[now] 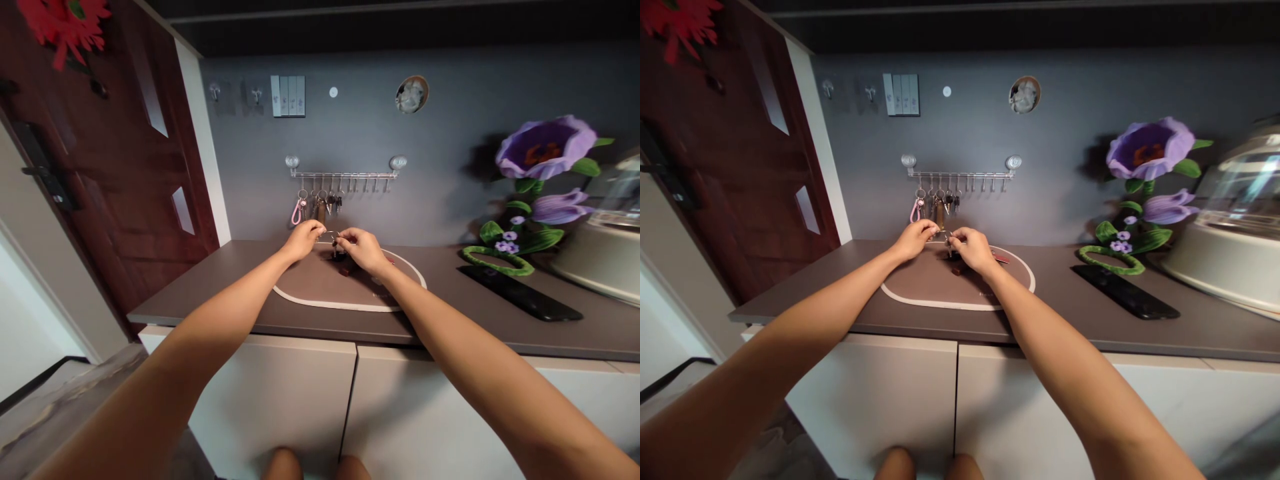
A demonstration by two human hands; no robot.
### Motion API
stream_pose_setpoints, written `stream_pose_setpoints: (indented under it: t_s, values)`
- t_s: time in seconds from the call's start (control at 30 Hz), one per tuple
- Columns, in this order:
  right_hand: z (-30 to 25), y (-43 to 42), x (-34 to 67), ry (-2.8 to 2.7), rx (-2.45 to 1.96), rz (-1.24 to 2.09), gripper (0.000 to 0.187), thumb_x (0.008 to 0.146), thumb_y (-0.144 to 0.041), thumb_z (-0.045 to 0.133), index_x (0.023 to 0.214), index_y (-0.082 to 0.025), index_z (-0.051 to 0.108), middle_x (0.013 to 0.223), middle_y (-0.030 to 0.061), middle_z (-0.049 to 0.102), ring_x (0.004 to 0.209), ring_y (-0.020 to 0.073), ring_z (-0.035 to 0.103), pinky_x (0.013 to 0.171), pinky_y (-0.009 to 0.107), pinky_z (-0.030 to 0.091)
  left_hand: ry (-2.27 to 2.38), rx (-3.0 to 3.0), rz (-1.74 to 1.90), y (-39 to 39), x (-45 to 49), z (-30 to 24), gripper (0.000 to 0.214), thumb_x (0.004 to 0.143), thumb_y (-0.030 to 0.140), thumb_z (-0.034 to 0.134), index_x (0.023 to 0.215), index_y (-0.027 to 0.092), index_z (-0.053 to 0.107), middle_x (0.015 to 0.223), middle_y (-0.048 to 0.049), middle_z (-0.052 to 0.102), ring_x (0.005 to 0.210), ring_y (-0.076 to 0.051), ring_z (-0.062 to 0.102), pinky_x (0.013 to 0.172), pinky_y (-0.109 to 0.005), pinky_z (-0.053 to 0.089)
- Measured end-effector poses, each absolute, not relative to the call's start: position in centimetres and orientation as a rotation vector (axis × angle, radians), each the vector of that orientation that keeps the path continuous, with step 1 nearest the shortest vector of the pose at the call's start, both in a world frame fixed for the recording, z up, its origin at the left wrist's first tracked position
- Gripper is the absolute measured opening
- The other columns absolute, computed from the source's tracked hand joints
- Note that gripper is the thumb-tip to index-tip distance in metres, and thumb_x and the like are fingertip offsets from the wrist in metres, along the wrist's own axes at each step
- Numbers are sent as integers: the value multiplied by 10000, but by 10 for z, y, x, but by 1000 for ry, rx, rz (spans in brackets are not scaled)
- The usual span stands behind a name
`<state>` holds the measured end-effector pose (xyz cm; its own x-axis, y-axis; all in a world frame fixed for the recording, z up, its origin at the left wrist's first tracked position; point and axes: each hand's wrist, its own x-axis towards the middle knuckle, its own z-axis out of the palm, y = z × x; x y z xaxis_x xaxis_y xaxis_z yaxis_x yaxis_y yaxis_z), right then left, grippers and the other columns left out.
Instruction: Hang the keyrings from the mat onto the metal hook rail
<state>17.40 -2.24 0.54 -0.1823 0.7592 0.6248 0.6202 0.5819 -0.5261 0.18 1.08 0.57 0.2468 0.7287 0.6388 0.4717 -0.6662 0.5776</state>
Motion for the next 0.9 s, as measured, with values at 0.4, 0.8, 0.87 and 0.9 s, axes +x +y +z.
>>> stream_pose_setpoints:
  t_s: [0.4,0.8,0.87,0.9]
  values:
    - [-1,-5,181,-1705,-1016,368,210,708,-363,546,724,-163,607,699,15,621,636,125,532,636,247,392,1076,2265,1377,11,4,0,191,820,242,398,804,135,555,683,10,544,626,-96,492,623,-211,392]
    - [-2,-3,180,-1617,-902,587,252,691,-411,540,724,-161,546,666,-8,545,622,108,482,626,242,385,1023,2558,1159,2,15,-6,160,802,217,453,794,142,594,747,-11,609,683,-119,527,653,-220,386]
    - [-3,-2,180,-1624,-910,585,254,698,-415,529,724,-162,539,645,-13,533,596,102,467,603,237,382,1009,2624,1121,0,16,-7,181,808,219,451,776,143,612,761,-22,625,703,-128,541,664,-224,387]
    - [-4,-2,180,-1624,-918,575,255,702,-415,525,729,-162,538,640,-14,531,589,100,462,595,234,381,1006,2652,1112,0,16,-7,192,811,221,448,776,144,621,772,-28,633,716,-132,547,672,-227,388]
